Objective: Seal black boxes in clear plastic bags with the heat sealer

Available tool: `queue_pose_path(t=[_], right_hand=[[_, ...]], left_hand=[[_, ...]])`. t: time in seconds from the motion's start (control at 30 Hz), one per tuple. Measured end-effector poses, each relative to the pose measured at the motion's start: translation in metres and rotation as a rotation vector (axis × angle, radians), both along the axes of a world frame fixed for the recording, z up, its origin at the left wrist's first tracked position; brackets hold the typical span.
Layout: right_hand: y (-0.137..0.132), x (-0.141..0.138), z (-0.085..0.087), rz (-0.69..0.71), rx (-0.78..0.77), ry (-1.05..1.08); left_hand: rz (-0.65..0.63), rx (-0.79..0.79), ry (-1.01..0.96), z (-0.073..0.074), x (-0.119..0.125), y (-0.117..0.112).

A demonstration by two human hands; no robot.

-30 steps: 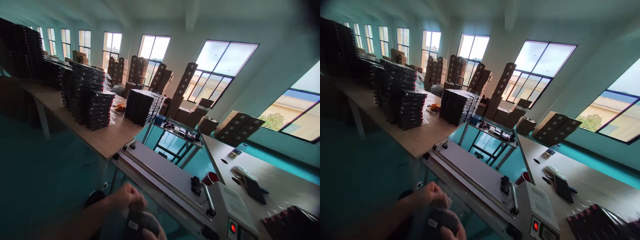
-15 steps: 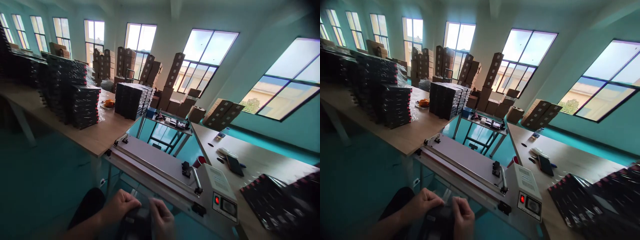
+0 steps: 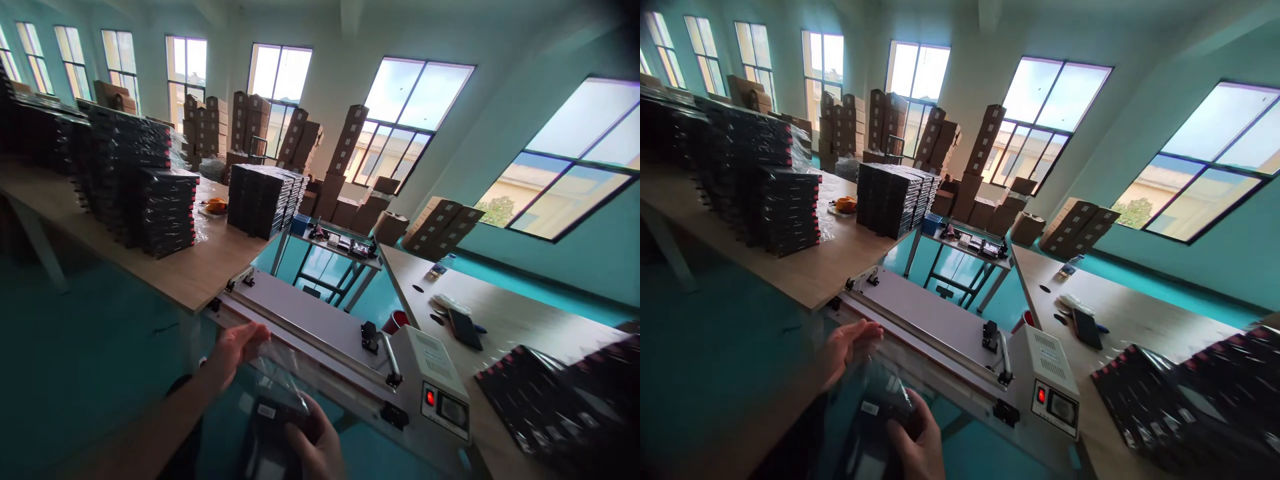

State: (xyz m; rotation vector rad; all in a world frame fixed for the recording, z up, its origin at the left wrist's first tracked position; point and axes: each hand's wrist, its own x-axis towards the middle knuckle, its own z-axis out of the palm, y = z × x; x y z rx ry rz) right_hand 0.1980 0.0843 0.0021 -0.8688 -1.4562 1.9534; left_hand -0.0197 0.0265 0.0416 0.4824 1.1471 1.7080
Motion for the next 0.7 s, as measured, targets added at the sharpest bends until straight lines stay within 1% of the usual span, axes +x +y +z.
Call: queue_pose_path(t=[0.03, 0.1, 0.13, 0.17, 0.27, 0.3, 0.33, 0.4, 0.47, 0.53, 0.63, 0.7], right_hand=[[-0.001, 0.000, 0.000, -0.035, -0.011, 0.010], [-0.004, -0.001, -0.003, -0.100, -0.022, 0.041], [-0.006, -0.002, -0.005, -0.128, -0.021, 0.054], [-0.007, -0.002, -0.008, -0.150, -0.015, 0.058], [-0.007, 0.000, -0.013, -0.131, 0.003, -0.015], [-0.005, 0.001, -0.012, -0.124, 0.017, -0.057], [-0.002, 0.003, -0.011, -0.139, 0.045, -0.098], [0.004, 0.005, -0.008, -0.236, 0.143, -0.155], [0.010, 0.005, -0.004, -0.363, 0.242, -0.174], [0.015, 0.006, -0.004, -0.452, 0.249, -0.168], [0.026, 0.011, -0.010, -0.478, 0.190, -0.159], [0.035, 0.018, -0.016, -0.493, 0.201, -0.170]], left_hand=[[-0.118, -0.020, 0.004, -0.001, -0.001, -0.001], [-0.378, -0.080, 0.093, -0.007, 0.003, -0.005], [-0.439, -0.103, 0.149, -0.010, 0.007, -0.009], [-0.445, -0.114, 0.202, -0.014, 0.012, -0.012], [-0.319, -0.115, 0.336, -0.020, 0.025, -0.020], [-0.301, -0.116, 0.370, -0.021, 0.027, -0.021], [-0.296, -0.117, 0.398, -0.022, 0.029, -0.022], [-0.297, -0.127, 0.433, -0.023, 0.031, -0.022], [-0.291, -0.144, 0.433, -0.024, 0.032, -0.020], [-0.303, -0.158, 0.390, -0.026, 0.034, -0.018], [-0.377, -0.171, 0.290, -0.035, 0.040, -0.011], [-0.417, -0.177, 0.264, -0.045, 0.043, -0.006]])
